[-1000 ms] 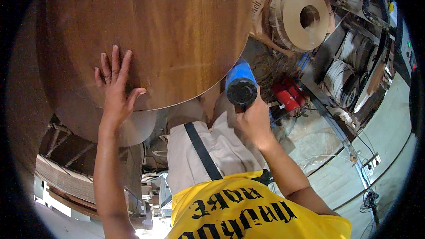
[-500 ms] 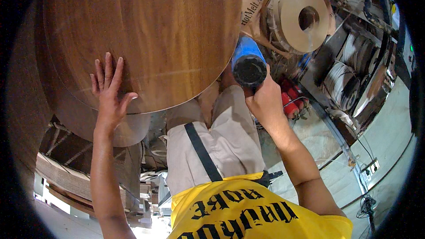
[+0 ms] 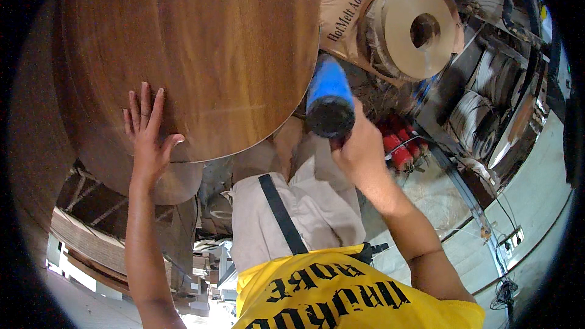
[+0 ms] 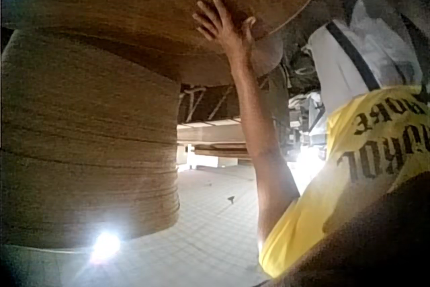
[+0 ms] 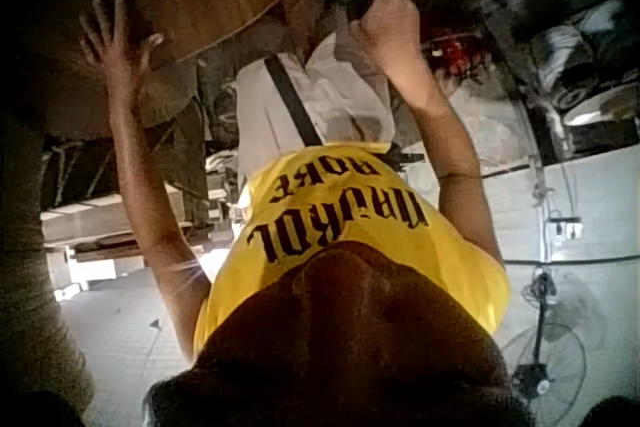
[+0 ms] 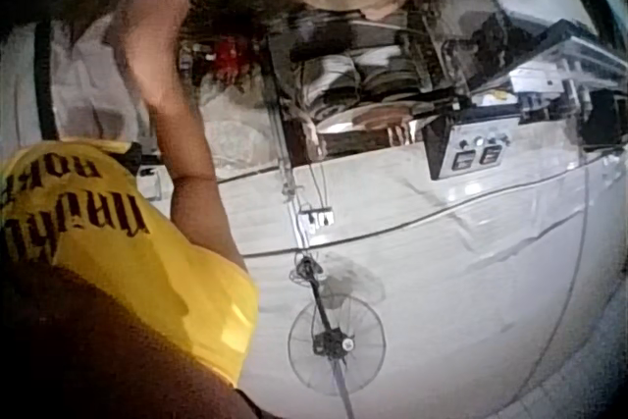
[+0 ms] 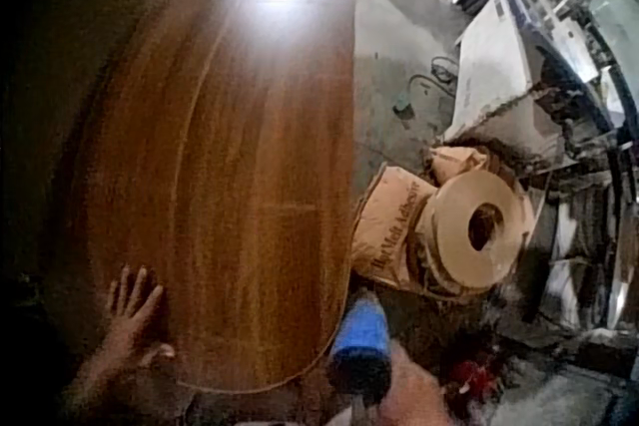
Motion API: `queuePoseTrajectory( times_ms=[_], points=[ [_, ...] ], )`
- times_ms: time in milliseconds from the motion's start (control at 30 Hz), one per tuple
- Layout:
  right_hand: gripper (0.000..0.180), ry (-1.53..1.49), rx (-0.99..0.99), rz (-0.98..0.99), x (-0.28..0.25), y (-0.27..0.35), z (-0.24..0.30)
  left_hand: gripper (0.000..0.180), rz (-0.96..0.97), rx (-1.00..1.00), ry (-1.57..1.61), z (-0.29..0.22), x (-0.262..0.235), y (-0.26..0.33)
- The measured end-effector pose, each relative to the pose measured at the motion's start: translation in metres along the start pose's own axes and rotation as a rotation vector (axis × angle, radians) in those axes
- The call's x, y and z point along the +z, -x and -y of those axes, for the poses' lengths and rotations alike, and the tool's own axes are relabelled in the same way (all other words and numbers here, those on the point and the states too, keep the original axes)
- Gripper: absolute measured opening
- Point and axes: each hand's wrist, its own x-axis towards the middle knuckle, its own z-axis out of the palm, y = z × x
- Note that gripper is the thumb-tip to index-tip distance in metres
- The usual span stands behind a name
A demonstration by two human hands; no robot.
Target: The person uses a heat gun to apply heat to the edges of wooden furniture panels, pressing the surfaces with their hand to secure the material.
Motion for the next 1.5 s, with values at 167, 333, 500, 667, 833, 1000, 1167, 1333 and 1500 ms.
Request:
queuePoseTrajectory(
  times_ms=[167, 333, 500, 667, 833, 1000, 1167, 1333, 1500],
  points=[
    [0.087, 0.010, 0.001, 0.155, 0.005, 0.033, 0.015, 0.101, -0.009, 0.002, -0.023, -0.001, -0.003, -0.001],
    [0.083, 0.025, -0.037, 0.115, 0.003, 0.028, 0.011, 0.097, 0.011, -0.011, 0.053, -0.007, -0.011, -0.004],
    [0.086, 0.124, -0.057, 0.121, -0.009, 0.002, 0.006, 0.099, 0.016, -0.018, 0.117, -0.004, -0.005, -0.002],
    [0.085, 0.062, -0.093, 0.041, -0.020, -0.023, 0.000, 0.101, 0.029, -0.019, 0.111, -0.005, -0.009, -0.005],
    [0.084, 0.031, -0.100, 0.019, -0.028, -0.045, -0.003, 0.103, 0.052, -0.053, 0.105, -0.008, -0.011, -0.006],
    [0.082, 0.002, -0.027, 0.051, -0.008, -0.013, -0.002, 0.106, 0.062, -0.094, 0.093, -0.019, -0.013, -0.008],
    [0.080, -0.021, -0.055, 0.124, 0.018, 0.030, 0.005, 0.116, 0.100, -0.148, 0.096, -0.024, -0.015, -0.010],
    [0.068, -0.064, -0.071, 0.101, 0.036, 0.043, 0.009, 0.120, 0.116, -0.127, 0.105, -0.025, -0.023, -0.011],
    [0.060, -0.037, -0.140, -0.065, 0.033, 0.021, -0.005, 0.123, 0.131, -0.157, 0.082, -0.034, -0.025, -0.012]
  ],
)
